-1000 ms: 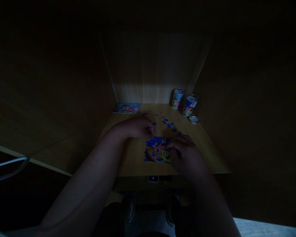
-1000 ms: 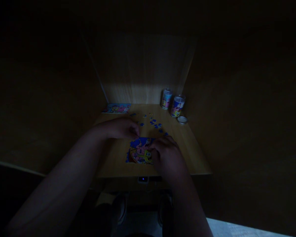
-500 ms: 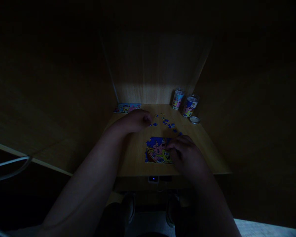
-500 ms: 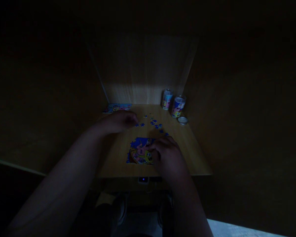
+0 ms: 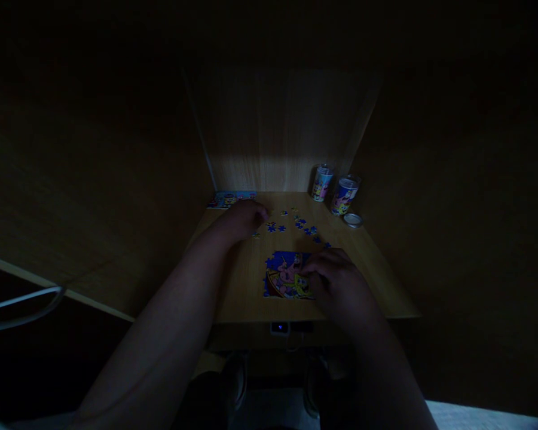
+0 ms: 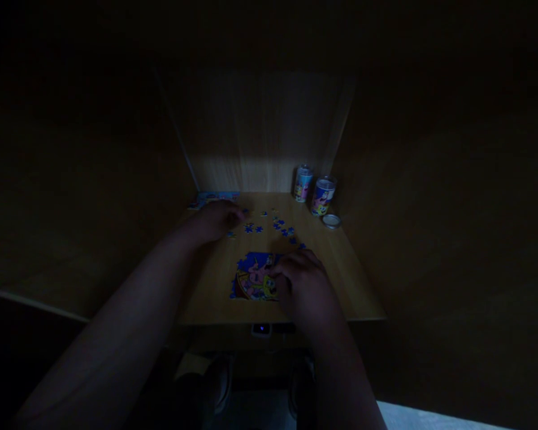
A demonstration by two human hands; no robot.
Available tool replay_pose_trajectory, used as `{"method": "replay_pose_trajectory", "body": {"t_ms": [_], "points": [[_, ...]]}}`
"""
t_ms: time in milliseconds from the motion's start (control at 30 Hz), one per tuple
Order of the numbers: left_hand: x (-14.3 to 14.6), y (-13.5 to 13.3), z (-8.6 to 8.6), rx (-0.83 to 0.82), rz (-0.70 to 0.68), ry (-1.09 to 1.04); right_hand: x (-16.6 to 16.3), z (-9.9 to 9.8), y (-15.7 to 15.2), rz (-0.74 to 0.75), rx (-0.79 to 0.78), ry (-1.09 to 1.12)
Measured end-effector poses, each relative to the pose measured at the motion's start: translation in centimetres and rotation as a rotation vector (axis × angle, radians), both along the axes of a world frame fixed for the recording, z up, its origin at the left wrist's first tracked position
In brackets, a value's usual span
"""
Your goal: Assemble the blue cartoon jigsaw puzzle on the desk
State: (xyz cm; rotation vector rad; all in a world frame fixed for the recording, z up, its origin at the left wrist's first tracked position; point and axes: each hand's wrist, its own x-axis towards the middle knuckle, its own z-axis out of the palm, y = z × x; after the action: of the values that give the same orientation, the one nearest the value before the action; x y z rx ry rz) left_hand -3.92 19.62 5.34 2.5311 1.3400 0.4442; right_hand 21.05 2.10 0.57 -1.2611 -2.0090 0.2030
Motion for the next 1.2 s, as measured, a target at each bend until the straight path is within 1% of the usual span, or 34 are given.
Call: {"method": "replay_pose_trajectory", "body": {"t_ms": [100,167,200,333,400,467,533,633,733,833,933,1033,1133,1200], "points": [[0.4,-0.1,-0.3,-0.009,-0.055,-0.009,0.3,0.3,-0.2,-0.016,0.016,0.002],[0.5,-0.1,-0.6,-0.021,-0.087,-0.015,1.2,0.9,-0.5,-0.075,0.049,-0.001],[0.5,-0.2,-0.6,-0.031,-0.100,-0.016,1.9,1.2,-0.8,-0.134,0.074,0.002],[0.5,-0.1,-0.8,-0.071,-0.115,-0.021,4.9,1.9,-1.7,-0.481,0.190,0.059],[0.5,-0.1,-0.7,-0.090,-0.112,-0.023,5.7,1.7,-1.8,-0.589,0.174,0.077],[0.4,-0.2,-0.5,-0.110,-0.112,-0.021,5.7,1.0,-1.6,-0.618,0.112,0.070],[0.2,-0.3,-0.2,-0.136,-0.115,-0.014,5.2,0.3,-1.1,-0.583,0.038,0.038],[0.0,-0.5,0.2,-0.181,-0.116,-0.003,4.1,-0.2,-0.4,-0.501,-0.005,-0.041],[-0.1,-0.7,0.3,-0.203,-0.111,0.002,3.3,-0.1,-0.3,-0.419,0.018,-0.038],[0.2,-0.7,0.2,-0.167,-0.084,-0.011,2.6,0.3,-0.3,-0.310,0.050,-0.015],[0.2,-0.4,0.1,-0.097,-0.016,-0.022,2.1,0.3,-0.3,-0.166,0.060,-0.019],[-0.5,0.2,0.1,-0.012,0.101,-0.029,1.8,0.2,-0.1,-0.043,0.030,-0.020],[-1.8,0.9,0.1,0.060,0.239,-0.042,1.7,0.2,0.0,-0.008,0.000,-0.024],[-2.5,1.3,0.1,0.089,0.288,-0.051,1.7,0.3,0.0,-0.007,-0.004,-0.025]]}}
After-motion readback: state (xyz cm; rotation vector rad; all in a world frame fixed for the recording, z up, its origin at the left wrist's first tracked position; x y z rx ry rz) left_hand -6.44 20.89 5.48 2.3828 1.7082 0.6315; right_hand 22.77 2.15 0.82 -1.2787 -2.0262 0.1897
